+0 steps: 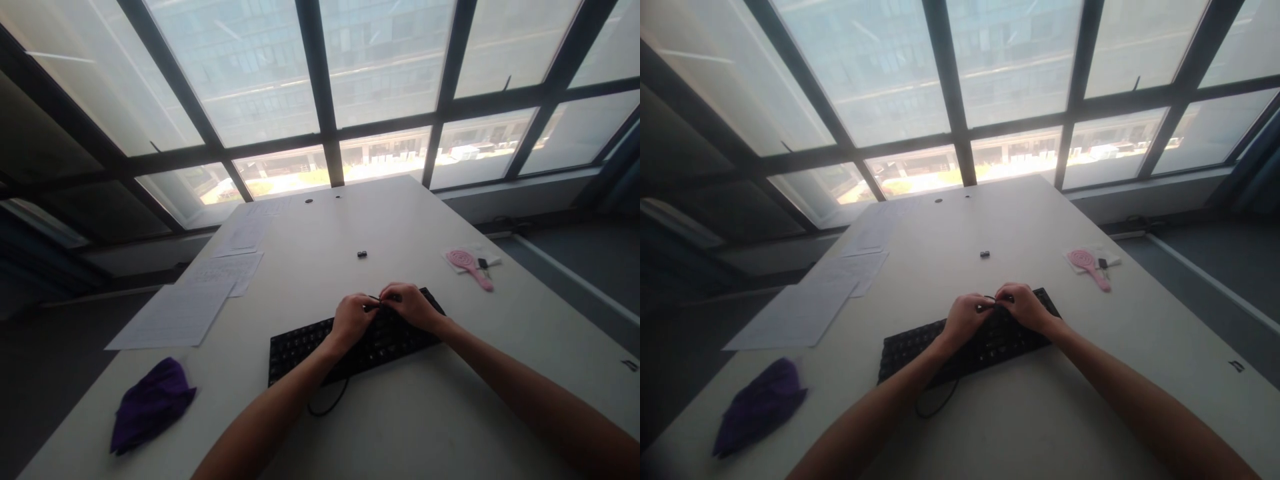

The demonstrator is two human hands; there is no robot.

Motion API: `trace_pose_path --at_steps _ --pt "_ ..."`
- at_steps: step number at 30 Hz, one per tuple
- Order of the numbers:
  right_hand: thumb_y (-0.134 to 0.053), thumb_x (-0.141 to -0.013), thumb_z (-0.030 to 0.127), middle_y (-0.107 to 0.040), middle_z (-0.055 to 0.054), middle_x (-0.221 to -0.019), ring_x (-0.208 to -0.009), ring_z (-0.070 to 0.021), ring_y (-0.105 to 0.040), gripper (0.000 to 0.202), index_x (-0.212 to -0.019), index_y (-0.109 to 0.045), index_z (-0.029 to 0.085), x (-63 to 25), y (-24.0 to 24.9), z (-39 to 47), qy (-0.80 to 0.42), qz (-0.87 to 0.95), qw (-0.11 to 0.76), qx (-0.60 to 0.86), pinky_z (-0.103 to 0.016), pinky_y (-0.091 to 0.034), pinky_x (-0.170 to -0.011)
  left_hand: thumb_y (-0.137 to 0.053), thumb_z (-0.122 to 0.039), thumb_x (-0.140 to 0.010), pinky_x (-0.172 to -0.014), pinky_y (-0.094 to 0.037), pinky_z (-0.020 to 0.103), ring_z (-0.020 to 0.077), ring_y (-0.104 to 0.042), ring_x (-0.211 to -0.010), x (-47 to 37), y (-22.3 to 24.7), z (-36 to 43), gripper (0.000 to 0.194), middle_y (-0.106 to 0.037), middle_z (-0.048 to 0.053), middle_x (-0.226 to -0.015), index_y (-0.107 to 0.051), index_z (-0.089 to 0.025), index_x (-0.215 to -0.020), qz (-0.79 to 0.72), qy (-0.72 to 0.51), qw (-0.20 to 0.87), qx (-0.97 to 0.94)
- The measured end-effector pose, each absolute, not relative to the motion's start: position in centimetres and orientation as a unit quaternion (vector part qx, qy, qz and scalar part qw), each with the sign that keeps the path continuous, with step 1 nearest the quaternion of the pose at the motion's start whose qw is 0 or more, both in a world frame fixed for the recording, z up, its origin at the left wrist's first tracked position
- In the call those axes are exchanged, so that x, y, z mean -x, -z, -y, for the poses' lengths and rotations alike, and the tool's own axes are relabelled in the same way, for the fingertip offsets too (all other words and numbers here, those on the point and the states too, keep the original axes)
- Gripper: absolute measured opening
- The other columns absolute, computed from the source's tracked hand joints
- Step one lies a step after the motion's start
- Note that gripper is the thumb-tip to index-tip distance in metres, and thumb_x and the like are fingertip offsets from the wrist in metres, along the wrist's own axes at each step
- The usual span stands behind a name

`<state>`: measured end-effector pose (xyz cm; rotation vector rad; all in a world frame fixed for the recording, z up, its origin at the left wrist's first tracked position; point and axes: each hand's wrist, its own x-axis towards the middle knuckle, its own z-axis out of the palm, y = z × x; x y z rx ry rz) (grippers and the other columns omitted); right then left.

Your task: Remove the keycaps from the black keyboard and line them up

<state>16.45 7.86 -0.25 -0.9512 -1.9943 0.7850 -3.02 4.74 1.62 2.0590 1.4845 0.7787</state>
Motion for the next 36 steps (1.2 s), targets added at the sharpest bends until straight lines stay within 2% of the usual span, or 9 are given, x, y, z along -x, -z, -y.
trace_pose_path --at_steps 8,14,21,25,28,32,34,36 --pt "-0.062 -0.085 0.015 -0.075 -0.005 -0.088 -0.083 -0.0193 -0.069 0.014 -0.085 -0.075 0.02 -16.8 0.9 -7.7 -0.29 0.8 0.37 0.372 -0.031 -0.051 -0.082 -0.065 -0.023 -0.085 -0.085 -0.052 0.028 0.0172 -0.069 -0.086 3.0 -0.7 -4.7 0.016 -0.075 0.002 -0.096 -0.08 -0.026 -0.09 -0.533 -0.302 0.229 -0.757" --pt "-0.058 -0.088 0.015 -0.075 -0.006 -0.091 -0.086 -0.0199 -0.068 0.019 -0.086 -0.075 0.021 -16.7 0.8 -7.6 -0.274 0.817 0.354 0.362 -0.031 -0.051 -0.083 -0.048 -0.022 -0.094 -0.089 -0.051 0.029 0.0185 -0.066 -0.093 3.3 -1.1 -4.0 0.03 -0.073 0.004 -0.103 -0.078 -0.025 -0.095 -0.497 -0.245 0.193 -0.81" --pt "-0.047 -0.083 0.001 -0.074 -0.007 -0.104 -0.098 -0.0209 -0.067 0.037 -0.094 -0.076 0.021 -17.3 0.4 -7.0 -0.192 0.864 0.287 0.367 -0.033 -0.049 -0.091 -0.047 -0.007 -0.087 -0.099 -0.049 0.033 0.0215 -0.059 -0.109 3.7 -1.0 -3.3 0.039 -0.067 0.006 -0.118 -0.07 -0.022 -0.115 -0.456 -0.21 0.133 -0.855" --pt "-0.047 -0.079 0.0 -0.074 -0.007 -0.109 -0.102 -0.0219 -0.065 0.038 -0.093 -0.077 0.02 -17.5 0.8 -6.7 -0.178 0.867 0.272 0.379 -0.034 -0.048 -0.092 -0.048 -0.007 -0.086 -0.1 -0.049 0.035 0.0224 -0.058 -0.108 3.5 -0.7 -2.9 0.037 -0.066 0.008 -0.119 -0.07 -0.021 -0.113 -0.446 -0.19 0.116 -0.867" --pt "-0.048 -0.078 0.0 -0.074 -0.006 -0.108 -0.102 -0.021 -0.065 0.037 -0.087 -0.076 0.021 -17.6 1.0 -6.9 -0.198 0.86 0.279 0.379 -0.033 -0.049 -0.092 -0.05 -0.008 -0.086 -0.101 -0.048 0.034 0.0216 -0.06 -0.109 3.9 -0.6 -3.4 0.036 -0.067 0.006 -0.118 -0.072 -0.021 -0.111 -0.443 -0.205 0.141 -0.861" --pt "-0.052 -0.082 0.004 -0.074 -0.005 -0.101 -0.095 -0.0194 -0.067 0.029 -0.084 -0.075 0.021 -17.3 0.5 -9.8 -0.215 0.836 0.314 0.396 -0.031 -0.05 -0.089 -0.056 -0.015 -0.089 -0.094 -0.052 0.03 0.0172 -0.067 -0.093 4.9 -1.2 -7.2 0.027 -0.072 0.006 -0.108 -0.073 -0.02 -0.108 -0.472 -0.24 0.204 -0.823" --pt "-0.054 -0.083 0.007 -0.075 -0.005 -0.093 -0.086 -0.0186 -0.068 0.025 -0.091 -0.074 0.019 -16.6 0.1 -12.6 -0.192 0.81 0.327 0.447 -0.03 -0.051 -0.084 -0.062 -0.018 -0.088 -0.09 -0.053 0.029 0.0155 -0.069 -0.084 5.4 -1.6 -10.5 0.024 -0.074 0.007 -0.105 -0.073 -0.018 -0.11 -0.531 -0.263 0.196 -0.781" --pt "-0.057 -0.084 0.009 -0.075 -0.006 -0.092 -0.08 -0.0178 -0.068 0.022 -0.097 -0.073 0.017 -15.5 -0.2 -15.9 -0.164 0.788 0.309 0.507 -0.029 -0.051 -0.084 -0.067 -0.018 -0.086 -0.091 -0.052 0.029 0.0157 -0.069 -0.083 5.6 -1.7 -14.1 0.026 -0.074 0.008 -0.107 -0.072 -0.016 -0.111 -0.58 -0.275 0.176 -0.747"
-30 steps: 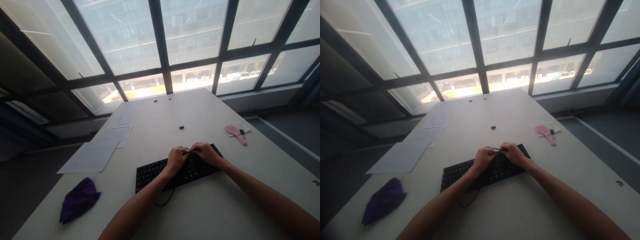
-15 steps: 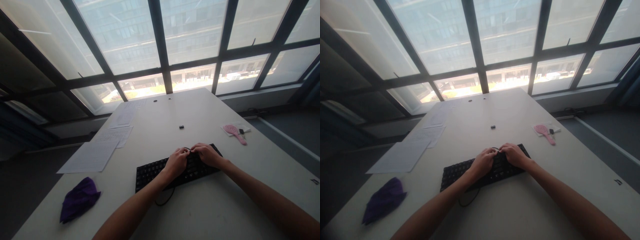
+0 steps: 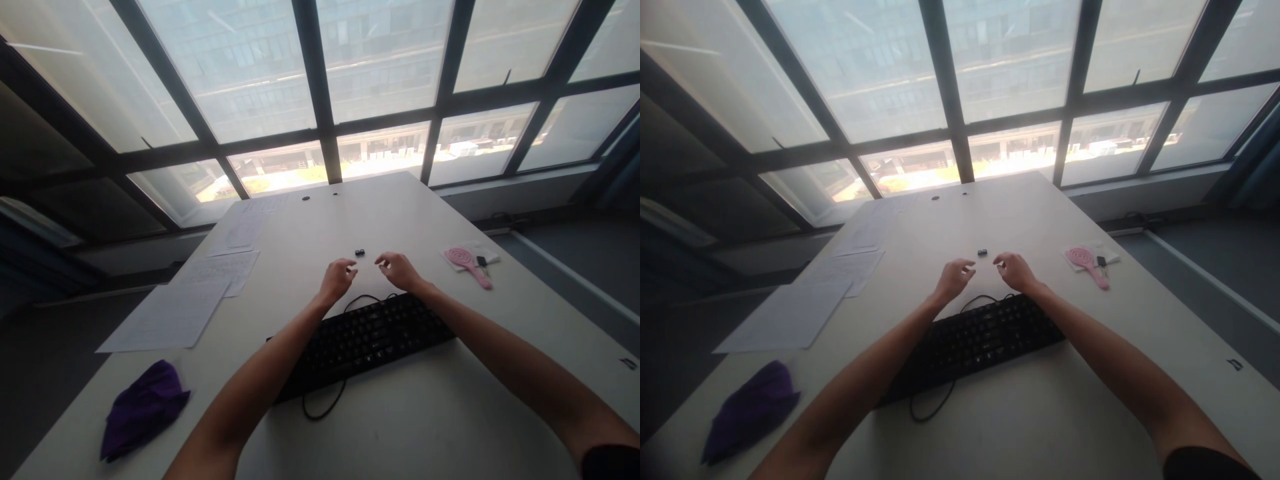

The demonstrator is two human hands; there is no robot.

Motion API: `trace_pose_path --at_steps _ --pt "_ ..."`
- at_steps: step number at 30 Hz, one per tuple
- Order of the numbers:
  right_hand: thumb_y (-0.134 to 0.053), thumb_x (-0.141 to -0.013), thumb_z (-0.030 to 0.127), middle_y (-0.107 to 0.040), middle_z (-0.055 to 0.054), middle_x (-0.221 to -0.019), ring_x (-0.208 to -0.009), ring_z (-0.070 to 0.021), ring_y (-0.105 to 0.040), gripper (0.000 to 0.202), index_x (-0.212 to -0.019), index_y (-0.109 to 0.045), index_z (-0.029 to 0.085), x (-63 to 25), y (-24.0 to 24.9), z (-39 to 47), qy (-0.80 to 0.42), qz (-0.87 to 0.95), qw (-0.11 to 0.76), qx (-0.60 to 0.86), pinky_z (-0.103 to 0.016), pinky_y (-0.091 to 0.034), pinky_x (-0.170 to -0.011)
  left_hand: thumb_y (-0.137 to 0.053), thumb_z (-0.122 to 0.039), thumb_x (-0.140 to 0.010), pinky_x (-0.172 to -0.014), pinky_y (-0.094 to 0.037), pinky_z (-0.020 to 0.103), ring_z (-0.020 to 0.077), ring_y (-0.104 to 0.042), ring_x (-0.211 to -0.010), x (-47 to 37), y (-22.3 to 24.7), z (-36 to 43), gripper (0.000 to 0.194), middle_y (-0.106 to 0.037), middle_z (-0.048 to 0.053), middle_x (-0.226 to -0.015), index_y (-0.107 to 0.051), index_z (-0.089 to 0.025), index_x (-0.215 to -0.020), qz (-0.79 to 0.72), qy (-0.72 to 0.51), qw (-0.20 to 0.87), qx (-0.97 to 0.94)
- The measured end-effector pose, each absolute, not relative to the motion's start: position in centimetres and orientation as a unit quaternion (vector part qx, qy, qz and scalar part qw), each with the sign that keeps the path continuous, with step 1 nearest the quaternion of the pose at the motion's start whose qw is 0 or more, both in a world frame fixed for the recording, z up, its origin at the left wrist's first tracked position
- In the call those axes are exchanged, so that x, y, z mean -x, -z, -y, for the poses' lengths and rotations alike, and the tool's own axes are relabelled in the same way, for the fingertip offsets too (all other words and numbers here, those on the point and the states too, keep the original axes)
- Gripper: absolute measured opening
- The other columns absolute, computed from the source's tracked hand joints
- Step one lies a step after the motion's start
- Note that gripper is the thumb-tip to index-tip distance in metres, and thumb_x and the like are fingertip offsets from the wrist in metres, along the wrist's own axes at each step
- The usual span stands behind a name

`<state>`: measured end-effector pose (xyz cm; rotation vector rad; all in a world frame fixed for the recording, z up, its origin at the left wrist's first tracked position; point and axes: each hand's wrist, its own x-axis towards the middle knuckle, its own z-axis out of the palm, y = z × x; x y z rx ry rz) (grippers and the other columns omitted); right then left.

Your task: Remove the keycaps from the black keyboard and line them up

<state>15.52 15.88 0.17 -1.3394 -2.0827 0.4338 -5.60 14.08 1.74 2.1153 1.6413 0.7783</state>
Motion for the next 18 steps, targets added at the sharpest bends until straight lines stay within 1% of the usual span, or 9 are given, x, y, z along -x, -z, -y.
trace_pose_path --at_steps 2,5,7,9,13,15,18 --pt "-0.061 -0.085 0.012 -0.074 -0.008 -0.1 -0.083 -0.0178 -0.069 0.021 -0.102 -0.073 0.017 -14.2 -0.2 -19.0 -0.15 0.782 0.282 0.534 -0.029 -0.05 -0.086 -0.068 -0.017 -0.085 -0.093 -0.051 0.029 0.0159 -0.069 -0.084 5.6 -1.6 -17.2 0.029 -0.072 0.01 -0.112 -0.071 -0.015 -0.114 -0.601 -0.279 0.166 -0.731" --pt "-0.065 -0.084 0.015 -0.072 -0.01 -0.111 -0.096 -0.0206 -0.067 0.023 -0.106 -0.072 0.017 -12.3 0.2 -22.6 -0.14 0.782 0.265 0.546 -0.03 -0.048 -0.091 -0.069 -0.015 -0.084 -0.095 -0.05 0.029 0.0157 -0.07 -0.086 5.0 -0.9 -20.5 0.033 -0.071 0.01 -0.118 -0.07 -0.016 -0.117 -0.613 -0.278 0.162 -0.721" --pt "-0.066 -0.084 0.015 -0.072 -0.011 -0.113 -0.103 -0.0223 -0.066 0.023 -0.105 -0.073 0.018 -11.3 0.7 -24.0 -0.138 0.787 0.252 0.547 -0.031 -0.047 -0.092 -0.069 -0.015 -0.083 -0.094 -0.05 0.029 0.0159 -0.07 -0.086 4.5 -0.2 -21.8 0.032 -0.071 0.009 -0.117 -0.071 -0.017 -0.116 -0.615 -0.273 0.163 -0.721" --pt "-0.065 -0.083 0.014 -0.073 -0.012 -0.108 -0.102 -0.0233 -0.066 0.019 -0.1 -0.075 0.018 -10.6 1.3 -24.9 -0.14 0.793 0.237 0.543 -0.03 -0.047 -0.089 -0.068 -0.015 -0.083 -0.092 -0.05 0.028 0.0169 -0.07 -0.087 4.1 0.5 -22.5 0.028 -0.073 0.009 -0.112 -0.074 -0.018 -0.11 -0.614 -0.268 0.166 -0.724" --pt "-0.063 -0.081 0.01 -0.076 -0.012 -0.092 -0.092 -0.0236 -0.069 0.016 -0.085 -0.077 0.017 -10.2 1.7 -25.5 -0.147 0.801 0.225 0.535 -0.028 -0.048 -0.082 -0.061 -0.011 -0.083 -0.093 -0.049 0.029 0.0196 -0.07 -0.094 3.6 1.0 -23.1 0.023 -0.076 0.009 -0.101 -0.078 -0.019 -0.098 -0.617 -0.265 0.163 -0.723" --pt "-0.063 -0.08 0.009 -0.076 -0.012 -0.088 -0.088 -0.0225 -0.069 0.015 -0.082 -0.077 0.016 -10.6 1.4 -25.2 -0.15 0.802 0.234 0.529 -0.027 -0.048 -0.08 -0.06 -0.01 -0.082 -0.093 -0.049 0.029 0.0202 -0.069 -0.096 3.6 0.7 -22.8 0.023 -0.076 0.009 -0.099 -0.078 -0.017 -0.095 -0.618 -0.268 0.163 -0.721" --pt "-0.066 -0.08 0.011 -0.076 -0.009 -0.085 -0.083 -0.0195 -0.069 0.012 -0.081 -0.077 0.016 -12.1 0.6 -23.5 -0.154 0.799 0.262 0.518 -0.026 -0.048 -0.077 -0.063 -0.012 -0.081 -0.09 -0.05 0.029 0.0193 -0.07 -0.092 3.3 -0.5 -20.9 0.019 -0.077 0.009 -0.094 -0.078 -0.016 -0.094 -0.611 -0.279 0.168 -0.721"
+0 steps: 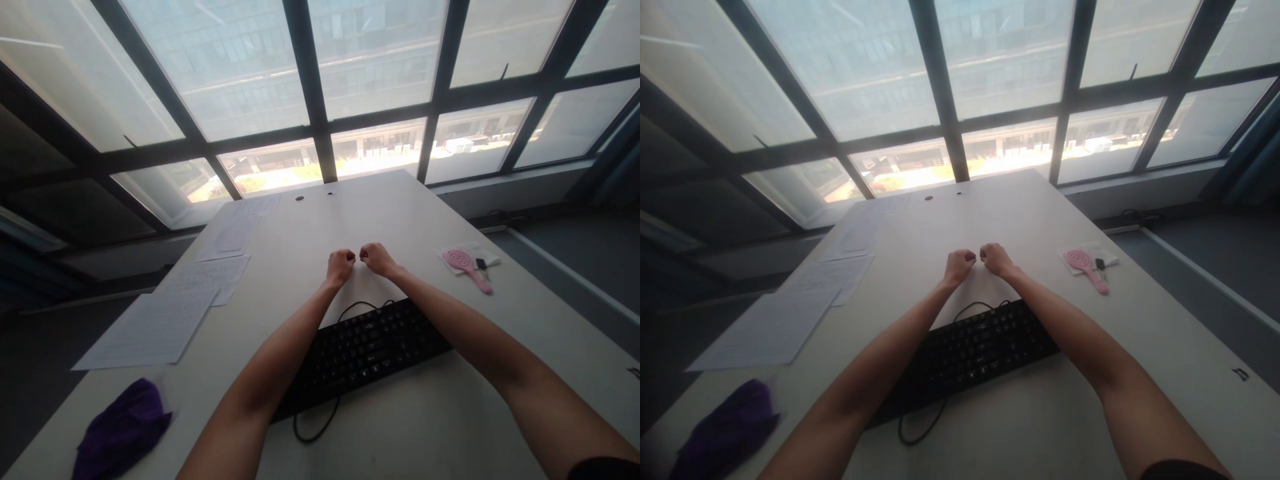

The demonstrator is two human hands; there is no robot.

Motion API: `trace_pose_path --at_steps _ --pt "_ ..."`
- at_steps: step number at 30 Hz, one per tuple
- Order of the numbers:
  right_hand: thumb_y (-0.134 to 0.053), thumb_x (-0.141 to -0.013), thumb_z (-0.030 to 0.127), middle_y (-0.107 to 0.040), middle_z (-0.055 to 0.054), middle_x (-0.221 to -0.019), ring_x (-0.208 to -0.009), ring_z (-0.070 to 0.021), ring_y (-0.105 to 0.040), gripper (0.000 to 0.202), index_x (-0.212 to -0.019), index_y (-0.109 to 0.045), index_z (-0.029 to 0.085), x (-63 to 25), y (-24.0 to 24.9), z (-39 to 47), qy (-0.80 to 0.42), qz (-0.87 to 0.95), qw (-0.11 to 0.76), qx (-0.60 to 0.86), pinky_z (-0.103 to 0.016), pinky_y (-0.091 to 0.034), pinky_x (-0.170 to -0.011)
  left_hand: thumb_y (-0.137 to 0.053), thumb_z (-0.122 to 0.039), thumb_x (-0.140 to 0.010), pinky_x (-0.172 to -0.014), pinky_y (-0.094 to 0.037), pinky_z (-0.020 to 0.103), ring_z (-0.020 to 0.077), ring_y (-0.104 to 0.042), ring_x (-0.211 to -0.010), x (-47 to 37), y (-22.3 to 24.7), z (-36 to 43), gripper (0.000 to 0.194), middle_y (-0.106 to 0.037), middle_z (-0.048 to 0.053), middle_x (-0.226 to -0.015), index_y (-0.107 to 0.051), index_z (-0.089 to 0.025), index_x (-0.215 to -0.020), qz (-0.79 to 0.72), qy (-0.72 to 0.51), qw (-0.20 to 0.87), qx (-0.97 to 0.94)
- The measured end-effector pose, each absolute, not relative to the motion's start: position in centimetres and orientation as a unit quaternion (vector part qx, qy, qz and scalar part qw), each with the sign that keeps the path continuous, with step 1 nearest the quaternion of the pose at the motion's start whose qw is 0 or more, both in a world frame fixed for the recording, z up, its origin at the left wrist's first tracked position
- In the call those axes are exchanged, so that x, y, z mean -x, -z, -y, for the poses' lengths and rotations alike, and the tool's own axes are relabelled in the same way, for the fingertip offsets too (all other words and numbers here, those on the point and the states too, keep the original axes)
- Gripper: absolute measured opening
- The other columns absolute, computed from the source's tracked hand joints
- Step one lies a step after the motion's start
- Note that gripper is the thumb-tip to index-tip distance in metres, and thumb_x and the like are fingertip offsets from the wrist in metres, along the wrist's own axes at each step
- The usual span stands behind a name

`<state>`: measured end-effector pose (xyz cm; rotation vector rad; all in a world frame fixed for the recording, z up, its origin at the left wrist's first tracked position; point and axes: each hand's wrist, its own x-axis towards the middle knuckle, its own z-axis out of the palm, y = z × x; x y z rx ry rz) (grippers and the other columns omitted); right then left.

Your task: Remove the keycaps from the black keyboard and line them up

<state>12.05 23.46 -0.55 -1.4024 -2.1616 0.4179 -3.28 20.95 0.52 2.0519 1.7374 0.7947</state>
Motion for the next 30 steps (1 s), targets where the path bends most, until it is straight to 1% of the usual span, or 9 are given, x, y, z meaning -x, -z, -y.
trace_pose_path --at_steps 3,6,9,13,17,20,25,30 --pt "-0.066 -0.082 0.016 -0.075 -0.007 -0.084 -0.078 -0.0171 -0.068 0.01 -0.084 -0.076 0.017 -14.6 0.1 -20.0 -0.162 0.794 0.3 0.503 -0.025 -0.049 -0.074 -0.066 -0.017 -0.08 -0.082 -0.053 0.026 0.0164 -0.07 -0.083 2.4 -1.7 -17.0 0.016 -0.077 0.006 -0.089 -0.077 -0.018 -0.093 -0.59 -0.294 0.185 -0.729" --pt "-0.066 -0.082 0.02 -0.074 -0.005 -0.084 -0.077 -0.0173 -0.068 0.009 -0.083 -0.075 0.019 -17.5 0.4 -15.6 -0.222 0.781 0.374 0.448 -0.027 -0.052 -0.074 -0.068 -0.019 -0.078 -0.075 -0.054 0.024 0.0152 -0.07 -0.077 1.1 -2.2 -12.3 0.015 -0.077 0.003 -0.084 -0.078 -0.019 -0.09 -0.547 -0.314 0.263 -0.73" --pt "-0.065 -0.083 0.023 -0.075 -0.004 -0.087 -0.08 -0.0183 -0.068 0.009 -0.084 -0.074 0.02 -19.6 0.9 -11.7 -0.285 0.763 0.406 0.414 -0.029 -0.053 -0.076 -0.069 -0.021 -0.078 -0.077 -0.054 0.026 0.0162 -0.071 -0.077 0.0 -2.0 -8.8 0.014 -0.077 0.003 -0.084 -0.079 -0.02 -0.087 -0.524 -0.31 0.319 -0.726" --pt "-0.064 -0.081 0.021 -0.075 -0.004 -0.088 -0.084 -0.0195 -0.069 0.011 -0.084 -0.075 0.021 -20.5 0.8 -9.2 -0.306 0.756 0.398 0.419 -0.031 -0.053 -0.079 -0.068 -0.022 -0.077 -0.079 -0.054 0.027 0.0177 -0.072 -0.08 -0.8 -1.6 -7.1 0.014 -0.078 0.003 -0.084 -0.079 -0.021 -0.085 -0.526 -0.289 0.325 -0.73" --pt "-0.064 -0.079 0.018 -0.076 -0.003 -0.084 -0.081 -0.0199 -0.07 0.012 -0.082 -0.076 0.022 -20.3 0.5 -8.7 -0.319 0.765 0.378 0.412 -0.031 -0.053 -0.078 -0.066 -0.021 -0.079 -0.081 -0.054 0.027 0.0176 -0.072 -0.081 -1.0 -1.2 -6.9 0.016 -0.078 0.003 -0.086 -0.079 -0.021 -0.087 -0.537 -0.293 0.308 -0.729" --pt "-0.064 -0.08 0.017 -0.076 -0.002 -0.083 -0.08 -0.0198 -0.07 0.013 -0.081 -0.076 0.022 -20.3 0.7 -8.7 -0.32 0.768 0.375 0.409 -0.03 -0.053 -0.079 -0.067 -0.023 -0.08 -0.08 -0.054 0.027 0.0176 -0.071 -0.081 -0.8 -1.0 -6.8 0.015 -0.078 0.003 -0.086 -0.079 -0.021 -0.089 -0.541 -0.294 0.296 -0.731" --pt "-0.065 -0.081 0.017 -0.076 -0.003 -0.085 -0.082 -0.02 -0.069 0.013 -0.084 -0.076 0.022 -20.4 1.1 -8.8 -0.296 0.78 0.37 0.409 -0.031 -0.052 -0.081 -0.069 -0.021 -0.08 -0.082 -0.052 0.028 0.017 -0.07 -0.083 -0.6 -0.5 -6.5 0.012 -0.077 0.003 -0.087 -0.079 -0.021 -0.086 -0.521 -0.315 0.264 -0.748" --pt "-0.063 -0.083 0.017 -0.075 -0.004 -0.088 -0.084 -0.0203 -0.067 0.015 -0.086 -0.077 0.022 -20.6 1.2 -8.7 -0.259 0.808 0.362 0.386 -0.033 -0.052 -0.083 -0.068 -0.018 -0.082 -0.083 -0.052 0.028 0.0166 -0.069 -0.083 -0.8 0.1 -6.3 0.013 -0.076 0.003 -0.09 -0.079 -0.021 -0.088 -0.496 -0.336 0.241 -0.763"
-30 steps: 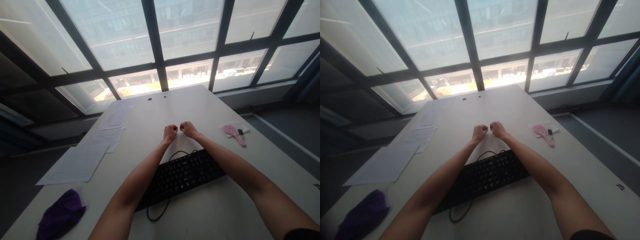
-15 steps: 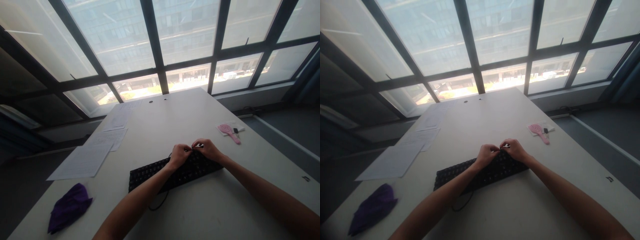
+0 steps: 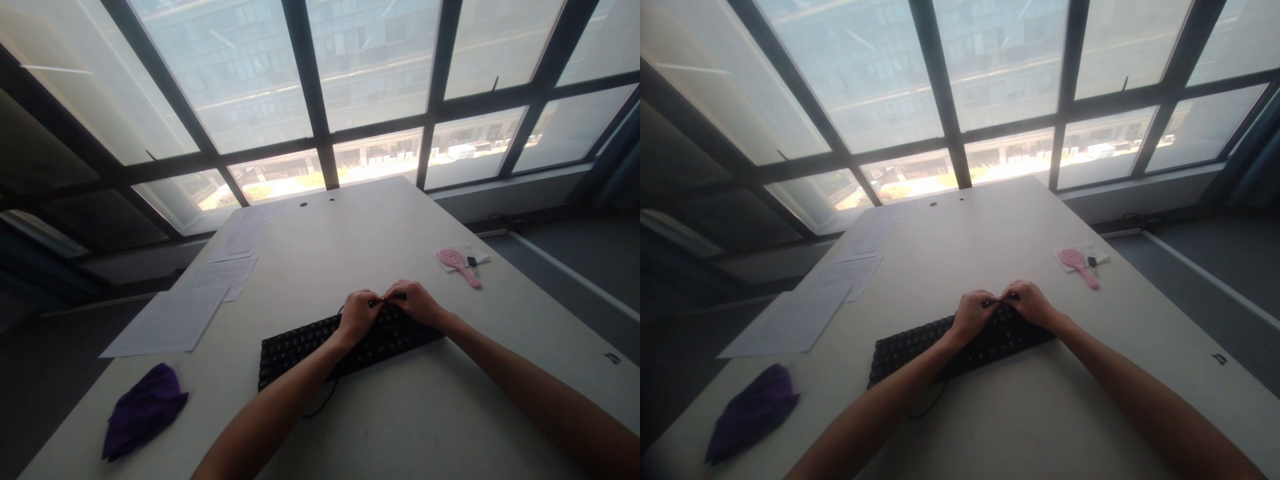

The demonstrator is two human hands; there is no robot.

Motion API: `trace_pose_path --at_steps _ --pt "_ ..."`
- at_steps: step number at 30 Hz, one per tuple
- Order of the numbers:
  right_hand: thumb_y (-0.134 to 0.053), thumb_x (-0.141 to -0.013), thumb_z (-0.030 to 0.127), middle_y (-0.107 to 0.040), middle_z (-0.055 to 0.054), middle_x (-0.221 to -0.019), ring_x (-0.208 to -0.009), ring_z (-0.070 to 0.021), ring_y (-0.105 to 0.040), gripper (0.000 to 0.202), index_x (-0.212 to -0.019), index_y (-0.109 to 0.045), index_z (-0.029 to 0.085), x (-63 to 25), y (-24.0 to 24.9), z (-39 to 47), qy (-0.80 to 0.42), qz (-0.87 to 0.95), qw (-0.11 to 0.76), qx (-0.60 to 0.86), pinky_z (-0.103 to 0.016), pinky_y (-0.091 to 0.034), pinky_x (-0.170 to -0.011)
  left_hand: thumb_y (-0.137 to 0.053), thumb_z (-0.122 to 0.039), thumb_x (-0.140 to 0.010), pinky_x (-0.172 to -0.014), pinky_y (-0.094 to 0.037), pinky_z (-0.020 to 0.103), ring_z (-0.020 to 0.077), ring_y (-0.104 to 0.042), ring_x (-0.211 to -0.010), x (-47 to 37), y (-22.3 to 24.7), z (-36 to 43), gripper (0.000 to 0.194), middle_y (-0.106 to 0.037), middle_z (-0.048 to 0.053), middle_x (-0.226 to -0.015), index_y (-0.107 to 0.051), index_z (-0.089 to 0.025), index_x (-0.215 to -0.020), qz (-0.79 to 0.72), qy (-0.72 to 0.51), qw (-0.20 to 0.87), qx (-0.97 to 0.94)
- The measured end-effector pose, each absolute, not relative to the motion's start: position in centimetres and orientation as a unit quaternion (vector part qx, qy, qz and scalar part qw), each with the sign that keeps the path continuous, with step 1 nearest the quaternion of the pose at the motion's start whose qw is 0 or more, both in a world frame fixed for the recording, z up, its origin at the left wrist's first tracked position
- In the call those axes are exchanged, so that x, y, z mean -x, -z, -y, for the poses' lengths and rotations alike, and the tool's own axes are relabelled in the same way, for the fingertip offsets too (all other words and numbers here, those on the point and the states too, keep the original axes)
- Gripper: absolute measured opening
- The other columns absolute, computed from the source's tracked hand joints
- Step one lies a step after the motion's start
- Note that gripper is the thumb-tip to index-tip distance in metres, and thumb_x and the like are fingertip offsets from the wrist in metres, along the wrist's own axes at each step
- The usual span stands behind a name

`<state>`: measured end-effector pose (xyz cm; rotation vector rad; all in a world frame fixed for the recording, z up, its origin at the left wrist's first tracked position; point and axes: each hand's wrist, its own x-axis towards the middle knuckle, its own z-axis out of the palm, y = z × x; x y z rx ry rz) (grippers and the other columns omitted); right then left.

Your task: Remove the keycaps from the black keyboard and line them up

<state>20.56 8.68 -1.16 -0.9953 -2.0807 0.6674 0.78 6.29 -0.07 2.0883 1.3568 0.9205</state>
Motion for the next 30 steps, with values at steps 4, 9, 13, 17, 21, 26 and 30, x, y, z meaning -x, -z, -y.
trace_pose_path --at_steps 4,9,13,17,21,26,30 --pt "-0.057 -0.086 0.014 -0.076 -0.005 -0.093 -0.09 -0.0205 -0.067 0.022 -0.088 -0.077 0.022 -20.8 1.0 -8.3 -0.225 0.834 0.344 0.369 -0.033 -0.052 -0.084 -0.062 -0.019 -0.088 -0.086 -0.052 0.028 0.0168 -0.069 -0.084 -0.8 0.1 -6.0 0.016 -0.075 0.004 -0.096 -0.078 -0.021 -0.089 -0.479 -0.323 0.216 -0.787" --pt "-0.049 -0.083 0.004 -0.076 -0.004 -0.1 -0.097 -0.0201 -0.065 0.036 -0.095 -0.077 0.024 -21.1 0.9 -7.6 -0.154 0.868 0.291 0.372 -0.033 -0.05 -0.089 -0.047 -0.022 -0.097 -0.086 -0.051 0.029 0.0172 -0.066 -0.089 -0.6 -0.6 -4.8 0.029 -0.072 0.005 -0.102 -0.076 -0.021 -0.096 -0.455 -0.249 0.147 -0.842" --pt "-0.046 -0.08 0.001 -0.075 -0.005 -0.108 -0.104 -0.0217 -0.064 0.041 -0.098 -0.077 0.022 -21.1 1.4 -6.8 -0.106 0.88 0.257 0.385 -0.036 -0.047 -0.095 -0.05 -0.028 -0.095 -0.093 -0.049 0.035 0.0218 -0.062 -0.098 -0.7 -1.0 -3.8 0.025 -0.07 0.007 -0.105 -0.073 -0.02 -0.103 -0.456 -0.196 0.064 -0.866" --pt "-0.047 -0.08 0.002 -0.074 -0.005 -0.113 -0.109 -0.022 -0.063 0.042 -0.104 -0.076 0.023 -20.8 1.6 -6.1 -0.098 0.873 0.248 0.408 -0.037 -0.046 -0.099 -0.052 -0.033 -0.095 -0.096 -0.049 0.037 0.0233 -0.061 -0.103 -0.9 -1.1 -3.1 0.028 -0.069 0.007 -0.112 -0.069 -0.02 -0.112 -0.454 -0.18 0.052 -0.871" --pt "-0.046 -0.081 0.004 -0.072 -0.004 -0.117 -0.111 -0.0216 -0.064 0.045 -0.109 -0.074 0.024 -20.8 1.4 -5.8 -0.113 0.854 0.273 0.429 -0.038 -0.047 -0.101 -0.052 -0.039 -0.095 -0.103 -0.046 0.039 0.0241 -0.058 -0.116 0.1 -1.8 -3.0 0.037 -0.065 0.007 -0.127 -0.062 -0.022 -0.126 -0.456 -0.183 0.082 -0.867" --pt "-0.039 -0.089 0.01 -0.068 -0.009 -0.125 -0.117 -0.0222 -0.062 0.045 -0.123 -0.068 0.019 -23.6 1.0 -5.9 -0.086 0.784 0.369 0.492 -0.039 -0.047 -0.104 -0.043 -0.047 -0.099 -0.112 -0.04 0.041 0.0233 -0.05 -0.131 6.4 -4.0 -2.9 0.05 -0.056 0.009 -0.141 -0.052 -0.02 -0.14 -0.52 -0.241 0.078 -0.816" --pt "-0.039 -0.092 0.018 -0.066 -0.012 -0.128 -0.119 -0.0257 -0.061 0.043 -0.127 -0.065 0.015 -27.0 1.6 -5.4 -0.064 0.738 0.377 0.556 -0.042 -0.047 -0.105 -0.038 -0.053 -0.098 -0.116 -0.035 0.043 0.0239 -0.049 -0.134 14.8 -5.1 -1.2 0.058 -0.055 0.012 -0.142 -0.054 -0.014 -0.138 -0.585 -0.271 0.062 -0.762"
